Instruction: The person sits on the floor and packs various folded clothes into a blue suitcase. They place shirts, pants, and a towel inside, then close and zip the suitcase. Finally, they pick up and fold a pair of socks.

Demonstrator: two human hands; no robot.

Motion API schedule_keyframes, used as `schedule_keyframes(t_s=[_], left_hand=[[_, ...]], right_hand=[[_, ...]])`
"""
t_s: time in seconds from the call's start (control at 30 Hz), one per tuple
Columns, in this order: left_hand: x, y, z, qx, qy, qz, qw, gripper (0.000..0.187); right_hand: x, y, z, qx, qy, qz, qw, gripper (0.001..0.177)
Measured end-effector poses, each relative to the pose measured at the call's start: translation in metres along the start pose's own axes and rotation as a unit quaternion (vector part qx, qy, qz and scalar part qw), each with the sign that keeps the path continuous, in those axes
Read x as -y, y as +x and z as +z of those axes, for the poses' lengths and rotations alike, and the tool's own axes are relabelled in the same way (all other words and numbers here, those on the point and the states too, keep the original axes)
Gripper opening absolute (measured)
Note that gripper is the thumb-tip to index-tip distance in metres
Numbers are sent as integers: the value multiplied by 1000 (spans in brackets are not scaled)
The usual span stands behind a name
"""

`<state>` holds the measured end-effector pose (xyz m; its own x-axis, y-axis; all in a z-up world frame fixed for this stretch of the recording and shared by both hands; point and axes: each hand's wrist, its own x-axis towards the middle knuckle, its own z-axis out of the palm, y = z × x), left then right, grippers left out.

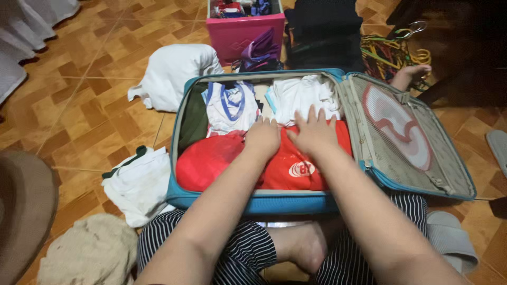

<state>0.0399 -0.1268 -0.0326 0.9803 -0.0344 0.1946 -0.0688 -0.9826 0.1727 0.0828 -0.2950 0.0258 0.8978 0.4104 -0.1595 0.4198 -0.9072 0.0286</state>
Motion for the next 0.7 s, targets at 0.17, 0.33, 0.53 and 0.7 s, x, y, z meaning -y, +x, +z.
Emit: schedule_keyframes(t_s=[0.17, 0.33, 0.53, 0.7], left_hand=[[27, -83, -79, -255, -25, 11, 967, 34], [150, -205, -97, -325, -106, -331, 880, 39], [203, -266, -58, 155, 42, -423, 892, 46], [230, -262, -40, 188, 86, -427, 880, 48]], right_hand=[[7, -32, -20, -47, 51, -36, 997, 60], [15, -31, -22, -75, 62, -27, 995, 54], [10, -27, -22, -80, 60, -23, 995, 53], [10, -29, -21, -80, 71, -24, 994, 55]])
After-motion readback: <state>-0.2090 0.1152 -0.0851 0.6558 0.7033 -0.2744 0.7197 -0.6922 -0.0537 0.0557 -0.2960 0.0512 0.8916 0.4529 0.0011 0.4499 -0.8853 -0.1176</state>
